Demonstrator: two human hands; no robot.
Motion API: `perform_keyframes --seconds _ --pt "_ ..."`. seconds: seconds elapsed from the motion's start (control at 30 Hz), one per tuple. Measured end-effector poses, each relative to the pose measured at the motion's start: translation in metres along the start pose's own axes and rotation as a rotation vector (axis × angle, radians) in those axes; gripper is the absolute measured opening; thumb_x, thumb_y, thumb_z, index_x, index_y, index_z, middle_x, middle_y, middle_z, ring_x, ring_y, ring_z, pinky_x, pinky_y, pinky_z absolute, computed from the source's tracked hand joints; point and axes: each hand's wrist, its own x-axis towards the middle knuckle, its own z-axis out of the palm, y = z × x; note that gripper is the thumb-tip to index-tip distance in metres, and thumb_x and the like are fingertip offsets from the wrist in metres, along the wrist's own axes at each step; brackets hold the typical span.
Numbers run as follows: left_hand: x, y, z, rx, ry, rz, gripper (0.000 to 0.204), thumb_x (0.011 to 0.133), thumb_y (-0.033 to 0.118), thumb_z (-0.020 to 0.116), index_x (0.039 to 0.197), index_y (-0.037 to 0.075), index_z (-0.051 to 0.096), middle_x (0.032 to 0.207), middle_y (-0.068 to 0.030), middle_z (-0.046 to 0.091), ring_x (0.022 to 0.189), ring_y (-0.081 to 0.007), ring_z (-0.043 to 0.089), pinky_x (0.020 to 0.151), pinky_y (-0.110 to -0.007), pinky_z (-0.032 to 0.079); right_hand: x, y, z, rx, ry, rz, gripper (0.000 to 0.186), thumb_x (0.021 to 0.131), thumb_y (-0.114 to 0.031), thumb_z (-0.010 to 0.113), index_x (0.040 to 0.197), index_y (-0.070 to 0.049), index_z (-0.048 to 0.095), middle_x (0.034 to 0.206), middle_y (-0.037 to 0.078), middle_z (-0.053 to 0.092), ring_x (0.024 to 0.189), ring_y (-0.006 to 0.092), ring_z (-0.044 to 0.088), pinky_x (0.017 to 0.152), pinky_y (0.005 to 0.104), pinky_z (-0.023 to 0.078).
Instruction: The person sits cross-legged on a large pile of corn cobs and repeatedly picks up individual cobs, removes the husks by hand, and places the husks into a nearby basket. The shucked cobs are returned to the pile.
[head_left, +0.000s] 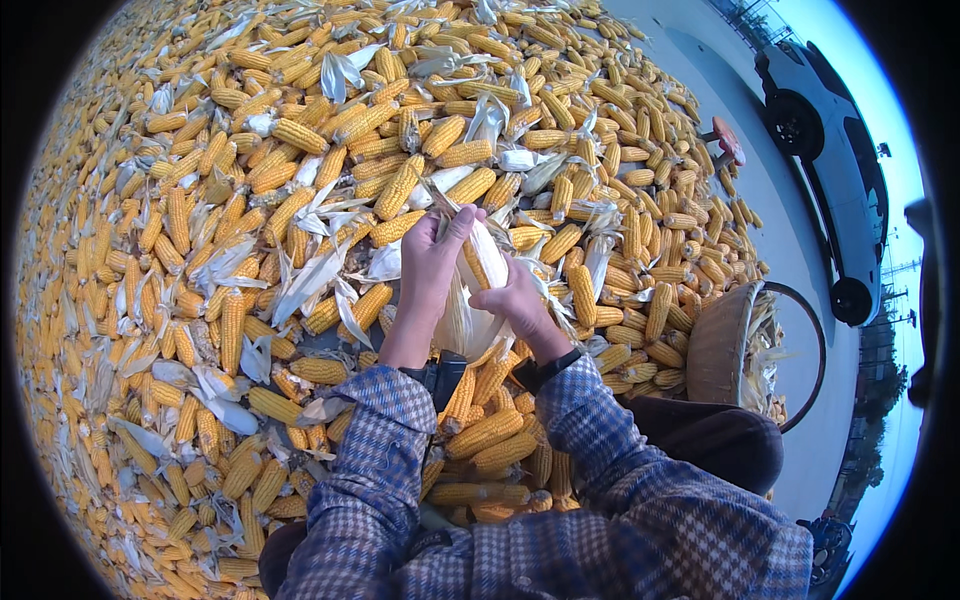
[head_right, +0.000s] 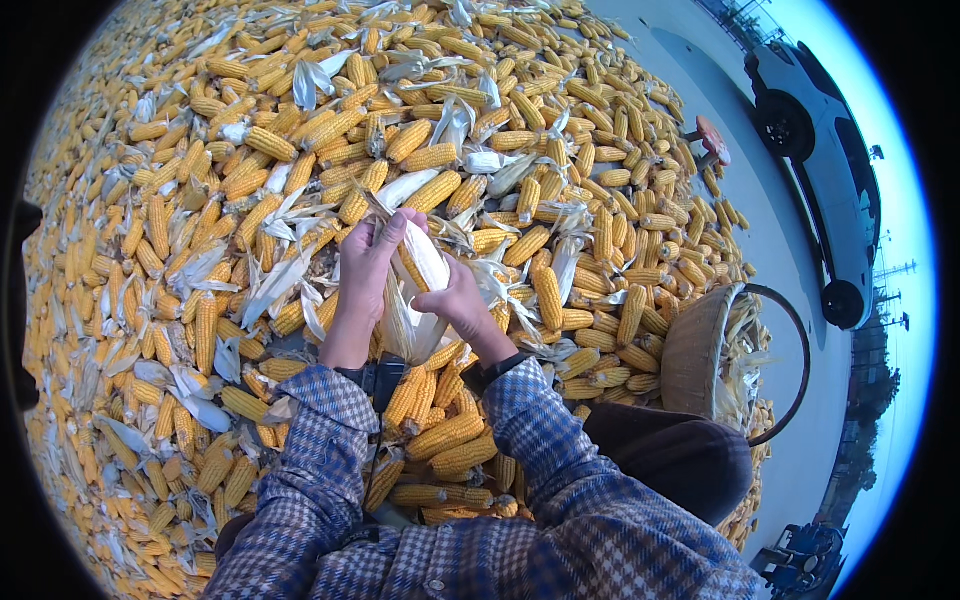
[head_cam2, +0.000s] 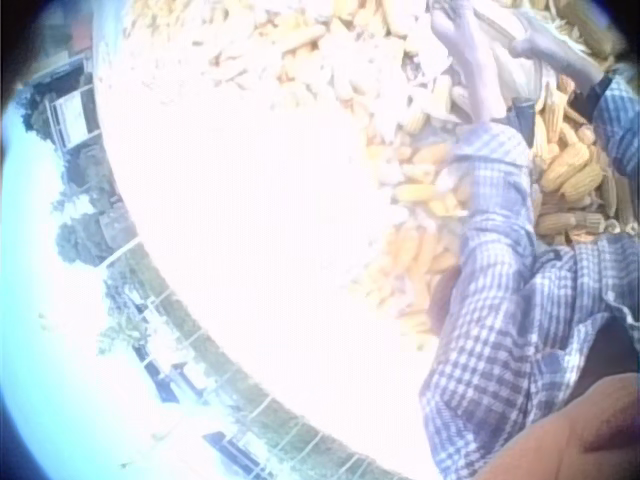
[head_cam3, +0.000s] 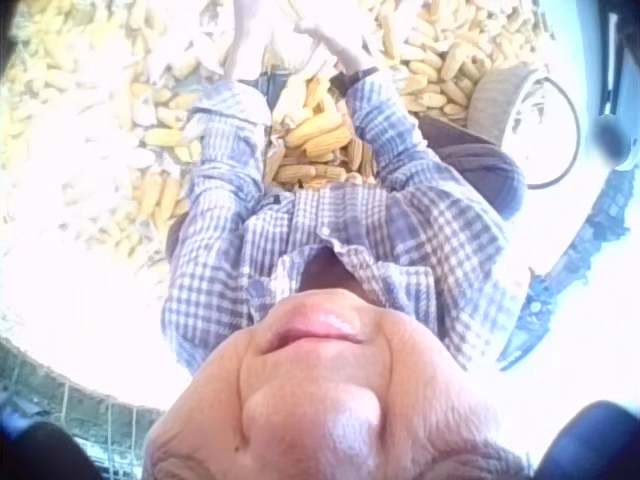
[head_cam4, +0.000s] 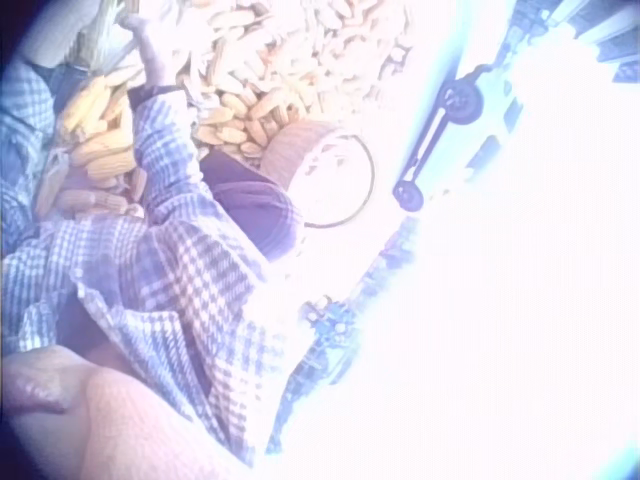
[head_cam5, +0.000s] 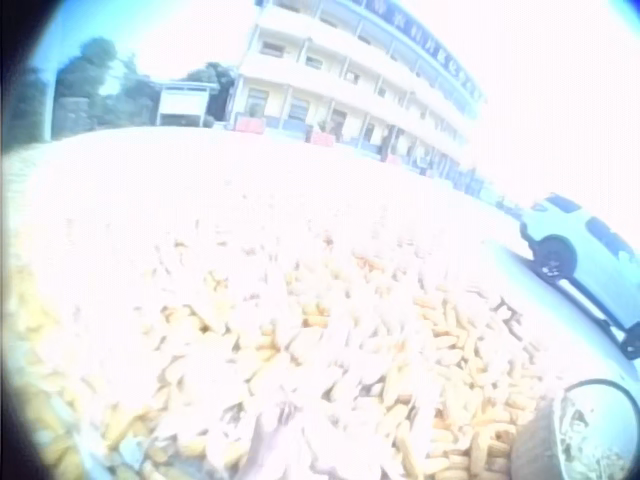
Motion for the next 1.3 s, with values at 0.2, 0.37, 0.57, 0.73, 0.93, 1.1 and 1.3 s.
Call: perform_keyframes --seconds 0.2,0.37,0.57,0.73,0.93,1.1,1.3 --pt "0.001 0.004 -0.002 -0.188 0.030 0.124 0.031 0.106 0.025 0.059 0.104 -0.004 0.070 0.096 -0.0112 0.074 0.086 -0.0138 0.069 0.079 -0.028 0.056 -0.001 -0.006 0.019 -0.001 0.068 -0.119 0.080 0.060 -0.012 0.086 0.133 0.005 0.056 0.116 0.011 0.069 0.102 0.0204 0.067 0.097 0.0332 0.051" --pt "0.003 0.001 -0.016 -0.433 -0.069 0.017 0.029 0.105 0.025 0.059 0.101 -0.002 0.067 0.094 -0.0154 0.074 0.087 -0.0228 0.072 0.081 -0.040 0.060 0.001 -0.029 -0.001 -0.202 -0.014 -0.022 0.076 0.062 -0.004 0.085 0.133 0.003 0.058 0.116 0.007 0.070 0.104 0.0177 0.066 0.098 0.0318 0.050" --pt "0.006 -0.007 -0.044 -0.688 -0.147 -0.342 0.018 0.101 0.022 0.065 0.100 0.004 0.066 0.088 -0.0090 0.069 0.087 -0.0238 0.069 0.083 -0.041 0.059 0.002 -0.059 -0.008 -0.409 -0.313 -0.028 0.072 0.060 -0.009 0.085 0.129 -0.002 0.065 0.102 0.000 0.071 0.093 0.0119 0.064 0.091 0.0274 0.050" --pt "0.002 -0.031 -0.040 -0.533 -0.001 -0.325 0.028 0.099 0.031 0.070 0.106 0.005 0.061 0.086 -0.0039 0.064 0.075 -0.0170 0.065 0.071 -0.034 0.058 -0.003 -0.057 0.003 -0.191 -0.441 -0.055 0.082 0.058 -0.019 0.094 0.131 0.002 0.061 0.114 0.004 0.070 0.104 0.0164 0.064 0.099 0.0293 0.048" --pt "0.018 -0.097 -0.048 0.040 0.076 0.070 0.030 0.098 0.026 0.062 0.115 0.001 0.062 0.103 -0.0115 0.070 0.096 -0.0231 0.069 0.084 -0.036 0.054 -0.005 -0.033 0.017 -0.179 -0.057 -0.184 0.101 0.064 -0.037 0.098 0.141 0.006 0.048 0.125 0.013 0.065 0.114 0.0201 0.061 0.103 0.0315 0.046" --pt "0.014 -0.101 -0.056 0.383 0.077 0.027 0.044 0.096 0.032 0.063 0.127 0.002 0.060 0.118 -0.0150 0.070 0.109 -0.0265 0.068 0.092 -0.037 0.052 0.010 -0.011 0.023 0.104 -0.142 -0.154 0.093 0.069 -0.036 0.095 0.138 0.005 0.048 0.127 0.014 0.064 0.114 0.0202 0.063 0.095 0.0332 0.052" --pt "-0.003 -0.013 -0.051 0.101 0.126 0.222 0.044 0.103 0.042 0.058 0.118 0.001 0.066 0.121 -0.0084 0.071 0.115 -0.0213 0.064 0.102 -0.036 0.047 0.021 -0.010 0.020 -0.326 -0.030 -0.226 0.079 0.069 -0.030 0.093 0.129 0.007 0.057 0.108 0.012 0.071 0.095 0.0180 0.068 0.085 0.0319 0.054"
